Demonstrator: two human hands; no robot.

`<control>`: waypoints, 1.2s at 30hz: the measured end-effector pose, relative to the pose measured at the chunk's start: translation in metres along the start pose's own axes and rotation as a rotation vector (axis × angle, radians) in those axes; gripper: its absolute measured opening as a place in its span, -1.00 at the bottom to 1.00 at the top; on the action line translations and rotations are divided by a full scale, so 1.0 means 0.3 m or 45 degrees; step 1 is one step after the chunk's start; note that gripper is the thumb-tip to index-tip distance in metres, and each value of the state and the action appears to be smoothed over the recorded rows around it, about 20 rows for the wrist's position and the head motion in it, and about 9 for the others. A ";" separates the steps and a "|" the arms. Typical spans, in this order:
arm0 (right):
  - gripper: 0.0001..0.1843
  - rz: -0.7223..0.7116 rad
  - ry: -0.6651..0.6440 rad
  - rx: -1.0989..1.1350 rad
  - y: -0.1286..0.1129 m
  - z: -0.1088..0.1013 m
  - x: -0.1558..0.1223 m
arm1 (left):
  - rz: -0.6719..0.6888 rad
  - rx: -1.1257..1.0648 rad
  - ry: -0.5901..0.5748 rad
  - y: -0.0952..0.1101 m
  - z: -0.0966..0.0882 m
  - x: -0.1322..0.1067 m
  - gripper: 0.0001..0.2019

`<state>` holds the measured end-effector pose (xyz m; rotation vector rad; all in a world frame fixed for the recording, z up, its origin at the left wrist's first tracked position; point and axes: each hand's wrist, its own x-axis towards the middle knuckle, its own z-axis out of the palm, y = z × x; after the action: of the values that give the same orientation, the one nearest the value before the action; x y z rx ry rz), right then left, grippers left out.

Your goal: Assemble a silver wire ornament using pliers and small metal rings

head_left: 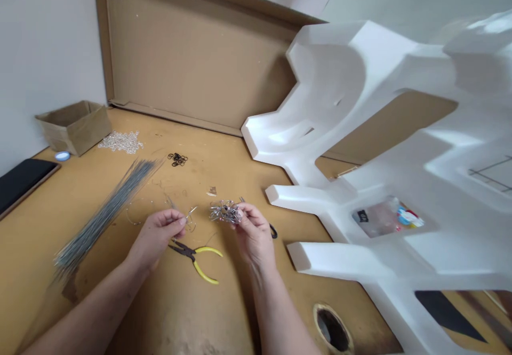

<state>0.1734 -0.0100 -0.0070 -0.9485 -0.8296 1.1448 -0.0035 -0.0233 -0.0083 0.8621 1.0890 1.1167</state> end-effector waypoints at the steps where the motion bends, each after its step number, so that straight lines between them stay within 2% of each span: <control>1: -0.82 0.029 -0.013 0.033 0.000 0.001 0.000 | 0.001 0.002 -0.001 0.000 0.000 0.000 -0.82; 5: -0.82 0.116 -0.049 0.141 0.005 0.003 0.003 | 0.031 0.050 0.040 0.002 -0.008 0.006 -0.83; 8: -0.83 0.166 -0.075 0.199 0.010 -0.001 0.005 | 0.130 0.185 0.110 0.000 -0.021 0.012 -0.85; 13: -0.80 0.275 -0.098 0.253 0.018 -0.016 0.012 | 0.380 0.580 0.214 -0.020 -0.039 0.022 -0.88; 16: -0.83 0.303 -0.113 0.269 0.021 -0.022 0.014 | 0.510 0.865 0.229 -0.031 -0.042 0.025 -0.89; 21: -0.83 0.348 -0.102 0.327 0.022 -0.022 0.014 | 0.575 1.211 0.172 -0.028 -0.036 0.024 -0.84; 29: -0.84 0.416 -0.150 0.384 0.029 -0.020 0.012 | 0.560 1.209 0.137 -0.029 -0.036 0.023 -0.84; 36: -0.87 0.373 -0.243 0.377 0.029 -0.019 0.008 | 0.546 1.213 0.131 -0.028 -0.035 0.023 -0.84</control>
<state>0.1761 -0.0075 -0.0170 -0.7361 -0.6600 1.5832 -0.0110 -0.0185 -0.0204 1.8645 1.5981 0.9608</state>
